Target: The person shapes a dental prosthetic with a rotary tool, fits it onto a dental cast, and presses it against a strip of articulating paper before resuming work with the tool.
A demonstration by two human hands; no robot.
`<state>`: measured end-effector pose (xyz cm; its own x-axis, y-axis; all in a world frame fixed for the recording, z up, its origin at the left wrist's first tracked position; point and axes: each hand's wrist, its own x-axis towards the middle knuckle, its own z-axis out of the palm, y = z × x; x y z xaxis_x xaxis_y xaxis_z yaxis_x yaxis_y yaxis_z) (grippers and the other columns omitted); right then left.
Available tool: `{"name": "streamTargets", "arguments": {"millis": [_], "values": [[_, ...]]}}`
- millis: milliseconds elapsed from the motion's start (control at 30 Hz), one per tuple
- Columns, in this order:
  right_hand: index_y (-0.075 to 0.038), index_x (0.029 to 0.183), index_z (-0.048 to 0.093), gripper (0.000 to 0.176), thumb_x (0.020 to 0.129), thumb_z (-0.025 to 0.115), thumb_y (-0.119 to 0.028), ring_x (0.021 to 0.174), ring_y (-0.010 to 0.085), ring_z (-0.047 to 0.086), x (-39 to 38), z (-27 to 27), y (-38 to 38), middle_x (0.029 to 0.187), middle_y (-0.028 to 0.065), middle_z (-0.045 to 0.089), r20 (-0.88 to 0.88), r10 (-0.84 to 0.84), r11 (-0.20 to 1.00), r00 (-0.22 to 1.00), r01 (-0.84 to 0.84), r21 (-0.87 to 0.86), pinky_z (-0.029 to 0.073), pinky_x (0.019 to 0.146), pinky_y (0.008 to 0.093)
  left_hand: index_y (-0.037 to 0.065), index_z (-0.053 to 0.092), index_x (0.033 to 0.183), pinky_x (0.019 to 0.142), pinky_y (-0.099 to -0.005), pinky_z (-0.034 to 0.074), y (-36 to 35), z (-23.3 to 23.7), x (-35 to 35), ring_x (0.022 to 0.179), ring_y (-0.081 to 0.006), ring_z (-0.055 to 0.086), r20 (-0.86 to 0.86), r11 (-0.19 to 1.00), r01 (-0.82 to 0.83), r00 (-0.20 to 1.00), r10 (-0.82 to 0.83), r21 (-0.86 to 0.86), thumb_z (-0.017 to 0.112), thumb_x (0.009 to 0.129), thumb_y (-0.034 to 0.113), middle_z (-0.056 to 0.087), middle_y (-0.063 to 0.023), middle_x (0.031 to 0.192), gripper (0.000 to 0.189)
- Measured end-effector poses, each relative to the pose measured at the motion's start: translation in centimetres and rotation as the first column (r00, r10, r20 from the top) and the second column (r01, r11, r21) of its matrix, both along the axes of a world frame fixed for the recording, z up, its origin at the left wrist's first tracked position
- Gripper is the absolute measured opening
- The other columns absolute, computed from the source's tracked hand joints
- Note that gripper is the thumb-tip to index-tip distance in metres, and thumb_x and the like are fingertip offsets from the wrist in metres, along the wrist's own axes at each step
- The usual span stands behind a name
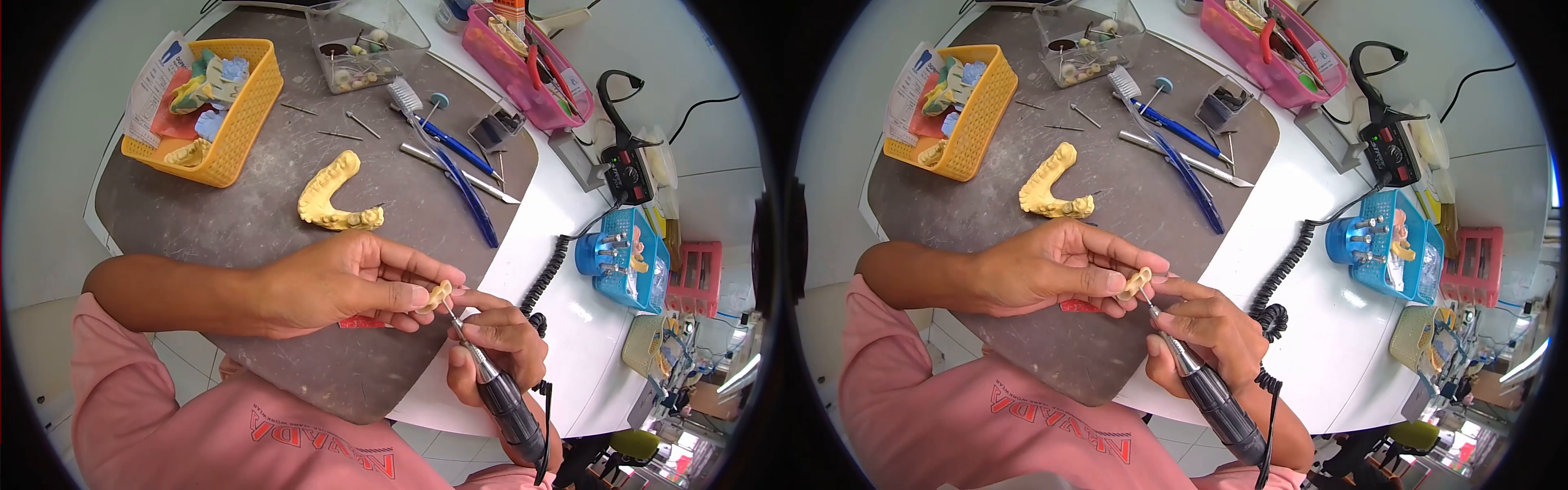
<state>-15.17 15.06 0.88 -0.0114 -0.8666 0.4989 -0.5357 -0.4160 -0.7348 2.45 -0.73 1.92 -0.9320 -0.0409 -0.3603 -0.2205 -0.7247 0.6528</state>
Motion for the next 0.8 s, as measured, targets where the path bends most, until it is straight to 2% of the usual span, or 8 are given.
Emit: {"name": "streamTargets", "arguments": {"millis": [333, 533, 600, 800], "values": [[0.002, 0.101, 0.053, 0.023, 0.081, 0.065, -0.001, 0.096, 0.0380, 0.068, 0.18, -0.13, 0.08, 0.081, 0.0142, 0.059, 0.021, -0.031, 1.000, 0.999, 0.031, 0.005, 0.060, 0.070, 0.0343, -0.004, 0.046, 0.136, 0.094, -0.0277, 0.052, -0.01, -0.17, 0.01, 0.105, -0.0142, 0.063, -0.009, 1.000, -0.005, 1.000, 0.005, 0.023, 0.058, 0.098, 0.013, 0.060, -0.0132, 0.124, 0.044], [0.002, 0.100, 0.054, 0.023, 0.081, 0.066, -0.001, 0.097, 0.0388, 0.068, 0.29, -0.03, -0.09, 0.080, 0.0146, 0.060, -0.010, -0.007, 0.999, 1.000, 0.007, -0.032, 0.059, 0.078, 0.0403, -0.003, 0.048, 0.134, 0.094, -0.0276, 0.052, 0.07, -0.10, -0.02, 0.105, -0.0144, 0.063, -0.010, 0.998, -0.015, 1.000, 0.015, 0.055, 0.059, 0.097, 0.013, 0.060, -0.0131, 0.123, 0.042], [0.003, 0.099, 0.054, 0.023, 0.081, 0.067, -0.001, 0.096, 0.0387, 0.068, 0.42, -0.10, 0.03, 0.079, 0.0144, 0.060, 0.045, -0.029, 0.999, 0.999, 0.030, -0.017, 0.058, 0.082, 0.0437, -0.003, 0.048, 0.134, 0.094, -0.0276, 0.052, 0.09, -0.16, -0.04, 0.105, -0.0142, 0.063, -0.012, 0.999, -0.017, 1.000, 0.018, 0.052, 0.059, 0.097, 0.013, 0.060, -0.0129, 0.123, 0.042], [0.003, 0.099, 0.053, 0.023, 0.082, 0.066, -0.001, 0.096, 0.0388, 0.068, 0.33, 0.00, 0.00, 0.080, 0.0150, 0.060, 0.019, -0.016, 1.000, 1.000, 0.016, -0.013, 0.058, 0.083, 0.0445, -0.003, 0.048, 0.133, 0.093, -0.0274, 0.052, 0.08, -0.17, -0.02, 0.104, -0.0138, 0.063, -0.018, 0.999, -0.021, 1.000, 0.022, 0.050, 0.059, 0.097, 0.013, 0.061, -0.0122, 0.121, 0.041]]}}
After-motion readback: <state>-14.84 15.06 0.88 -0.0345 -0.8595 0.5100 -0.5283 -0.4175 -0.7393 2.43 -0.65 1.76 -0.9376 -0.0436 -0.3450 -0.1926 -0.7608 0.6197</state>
